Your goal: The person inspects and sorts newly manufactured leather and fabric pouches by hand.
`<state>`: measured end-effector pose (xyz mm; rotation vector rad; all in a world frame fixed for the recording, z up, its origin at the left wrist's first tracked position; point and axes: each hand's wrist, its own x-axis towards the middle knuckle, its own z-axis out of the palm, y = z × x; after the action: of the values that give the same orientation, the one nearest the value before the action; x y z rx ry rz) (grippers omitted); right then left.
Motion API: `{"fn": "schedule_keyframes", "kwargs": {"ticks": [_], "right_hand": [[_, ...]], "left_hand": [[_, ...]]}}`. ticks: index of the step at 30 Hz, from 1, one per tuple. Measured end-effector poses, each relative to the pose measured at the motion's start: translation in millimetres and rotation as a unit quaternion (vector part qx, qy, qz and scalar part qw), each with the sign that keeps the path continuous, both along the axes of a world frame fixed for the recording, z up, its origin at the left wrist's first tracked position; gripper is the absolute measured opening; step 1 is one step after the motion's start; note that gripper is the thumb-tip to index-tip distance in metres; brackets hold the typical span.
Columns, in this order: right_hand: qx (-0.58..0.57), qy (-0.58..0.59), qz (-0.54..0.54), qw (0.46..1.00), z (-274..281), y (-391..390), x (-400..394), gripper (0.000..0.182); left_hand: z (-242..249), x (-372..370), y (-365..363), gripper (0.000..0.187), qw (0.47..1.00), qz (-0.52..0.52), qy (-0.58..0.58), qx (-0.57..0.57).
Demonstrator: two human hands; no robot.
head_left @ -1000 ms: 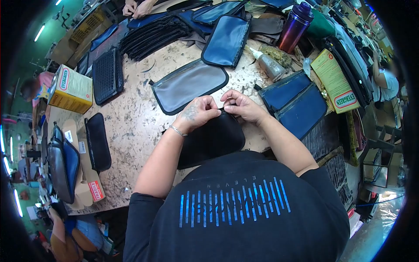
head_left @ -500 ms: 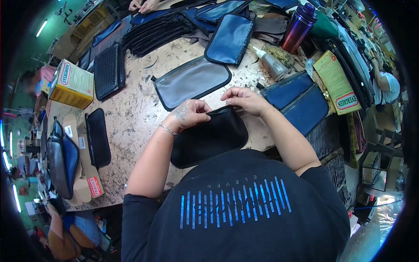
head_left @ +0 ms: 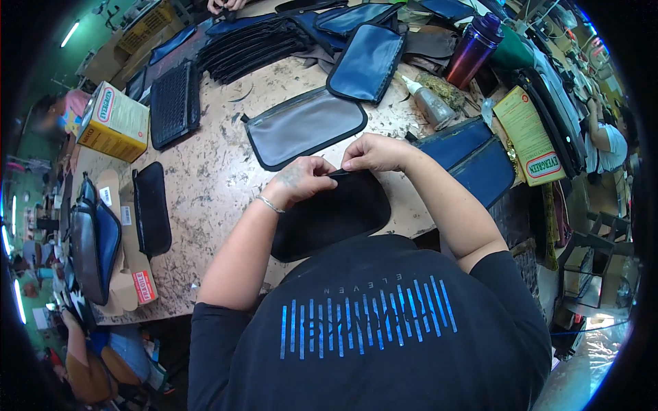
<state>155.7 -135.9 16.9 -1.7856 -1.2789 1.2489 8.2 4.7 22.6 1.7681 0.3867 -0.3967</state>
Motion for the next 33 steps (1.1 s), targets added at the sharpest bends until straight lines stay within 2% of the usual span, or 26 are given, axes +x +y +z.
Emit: {"fn": "schedule_keyframes", "kwargs": {"ticks": [1, 3, 6, 13, 15, 17, 19, 22, 25, 28, 33], "right_hand": [[-0.006, 0.006, 0.001, 1.0, 0.2, -0.5, -0.4, 0.014], [-0.002, -0.013, 0.004, 1.0, 2.9, -1.5, -2.8, 0.016], [0.012, -0.045, 0.007, 0.999, 5.4, -3.0, -5.4, 0.019], [0.053, -0.114, 0.038, 0.991, 6.8, -5.7, -10.4, 0.017], [0.033, -0.108, 0.05, 0.992, 8.1, -4.8, -10.2, 0.017], [0.014, -0.103, 0.061, 0.993, 8.2, -5.0, -10.3, 0.017], [0.037, -0.148, 0.066, 0.986, 7.3, -6.7, -12.3, 0.017], [0.054, -0.195, 0.064, 0.977, 6.5, -9.2, -16.0, 0.016], [0.069, -0.202, 0.063, 0.975, 4.7, -9.8, -16.3, 0.015], [0.084, -0.211, 0.068, 0.971, 2.9, -10.0, -16.0, 0.015], [0.094, -0.203, 0.06, 0.973, 2.9, -12.4, -15.4, 0.015]], "left_hand": [[-2.4, 0.3, 3.1, 0.017, 1.0, 0.001, 0.001, 0.0], [-6.3, 2.1, 10.8, 0.015, 0.991, 0.063, 0.096, -0.066], [-2.4, 0.3, 14.7, 0.012, 0.993, 0.004, 0.116, -0.035], [-19.8, -1.3, 13.7, 0.008, 0.997, -0.001, 0.063, -0.05], [-22.1, -1.9, 12.0, 0.008, 0.997, 0.021, 0.039, -0.068], [-23.3, -1.0, 14.1, 0.008, 0.996, 0.015, 0.055, -0.069], [-23.2, -1.0, 14.5, 0.01, 0.995, 0.01, 0.071, -0.07], [-19.9, -1.8, 11.2, 0.011, 0.997, -0.003, 0.034, -0.073], [-6.6, -0.3, 6.2, 0.012, 0.995, 0.015, 0.061, -0.072], [0.8, 2.2, 1.3, 0.012, 0.993, 0.036, 0.092, -0.063], [0.9, 0.0, -4.3, 0.016, 0.998, 0.006, 0.022, 0.057]]}}
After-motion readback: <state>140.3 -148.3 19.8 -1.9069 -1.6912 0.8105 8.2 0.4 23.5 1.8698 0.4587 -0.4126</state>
